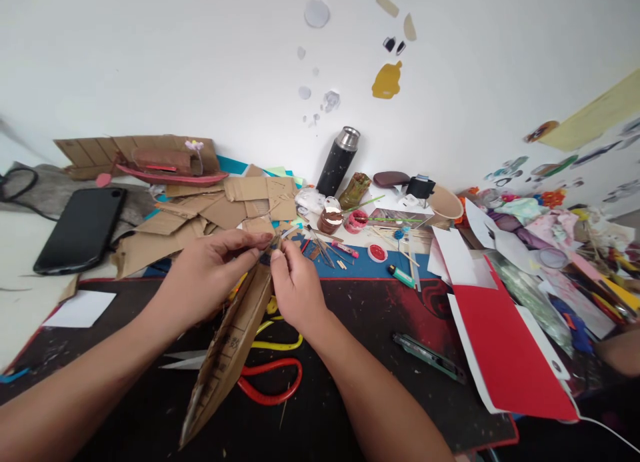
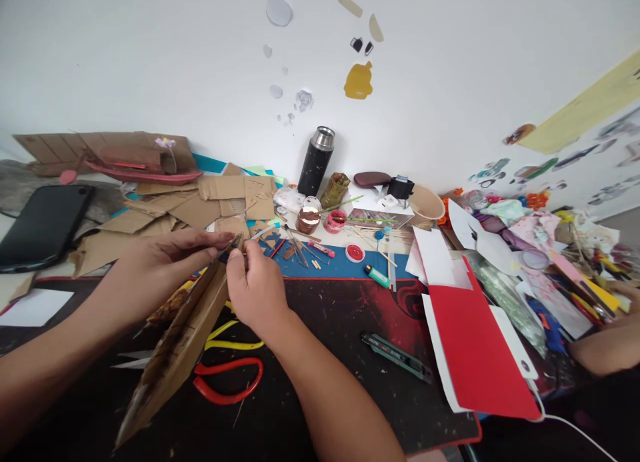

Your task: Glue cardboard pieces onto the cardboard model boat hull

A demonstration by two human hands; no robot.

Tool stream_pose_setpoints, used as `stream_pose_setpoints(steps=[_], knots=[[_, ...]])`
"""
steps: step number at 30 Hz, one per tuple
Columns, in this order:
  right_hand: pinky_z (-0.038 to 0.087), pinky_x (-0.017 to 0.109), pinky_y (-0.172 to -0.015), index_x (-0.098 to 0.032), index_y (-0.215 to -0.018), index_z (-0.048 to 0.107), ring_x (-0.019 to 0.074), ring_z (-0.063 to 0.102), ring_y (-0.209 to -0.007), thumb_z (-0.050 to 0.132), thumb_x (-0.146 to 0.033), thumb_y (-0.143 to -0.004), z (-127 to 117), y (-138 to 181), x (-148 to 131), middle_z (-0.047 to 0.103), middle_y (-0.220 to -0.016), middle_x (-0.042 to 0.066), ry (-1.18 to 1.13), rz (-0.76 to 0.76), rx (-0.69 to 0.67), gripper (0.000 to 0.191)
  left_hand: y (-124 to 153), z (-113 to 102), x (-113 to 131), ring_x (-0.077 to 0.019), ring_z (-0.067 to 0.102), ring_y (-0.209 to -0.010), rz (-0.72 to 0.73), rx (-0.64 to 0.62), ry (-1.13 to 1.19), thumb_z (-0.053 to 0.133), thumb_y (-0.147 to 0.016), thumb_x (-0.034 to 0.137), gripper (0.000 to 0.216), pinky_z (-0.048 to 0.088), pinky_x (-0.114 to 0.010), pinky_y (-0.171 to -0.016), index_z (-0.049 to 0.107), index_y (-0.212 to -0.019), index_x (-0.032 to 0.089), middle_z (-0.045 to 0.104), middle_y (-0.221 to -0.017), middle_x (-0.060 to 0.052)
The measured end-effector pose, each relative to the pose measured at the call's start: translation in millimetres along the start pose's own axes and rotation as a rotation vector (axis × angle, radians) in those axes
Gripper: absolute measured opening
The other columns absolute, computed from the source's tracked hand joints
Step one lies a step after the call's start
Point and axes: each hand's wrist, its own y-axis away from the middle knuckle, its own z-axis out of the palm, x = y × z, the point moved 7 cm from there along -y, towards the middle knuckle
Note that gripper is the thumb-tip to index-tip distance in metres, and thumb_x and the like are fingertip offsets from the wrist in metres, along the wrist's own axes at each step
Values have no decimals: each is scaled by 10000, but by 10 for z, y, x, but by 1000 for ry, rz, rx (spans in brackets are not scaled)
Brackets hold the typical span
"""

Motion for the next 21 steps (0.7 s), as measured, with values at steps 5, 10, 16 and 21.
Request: stream_pose_setpoints(steps=[5, 10, 16, 21], knots=[[446, 319, -720, -283, -896, 448, 222, 628, -771, 442, -337, -1110, 7, 5, 4, 629, -828, 6, -6, 7, -10, 220, -9, 24, -66, -395, 790, -1224, 3, -7, 20, 727, -840, 603, 445, 564, -568, -1180, 893, -1104, 285, 880, -1252, -74], [424, 313, -700, -282, -902, 454, 218, 616, -746, 442, -347, -1105, 21, 13, 5, 606, -802, -2, -2, 13, -18, 214, -30, 42, -124, -378, 808, -1176, 11, -9, 17, 748, -840, 593, 431, 592, -549, -1151, 887, -1093, 273, 881, -1243, -82], [427, 303, -677, -275, -910, 494, 222, 634, -742, 467, -325, -1106, 41, 14, 17, 630, -788, 2, 47, 19, -25, 204, -50, 44, -122, -388, 814, -1137, 12, 6, -13, 737, -827, 635, 466, 604, -552, -1129, 896, -1061, 265, 892, -1198, -90], [409, 306, -671, -282, -893, 461, 219, 609, -720, 451, -344, -1103, 59, 5, 38, 602, -776, -2, 34, 21, -28, 219, -60, 55, -141, -392, 816, -1129, -6, 3, 0, 728, -815, 600, 445, 607, -558, -1116, 898, -1059, 268, 896, -1180, -83]])
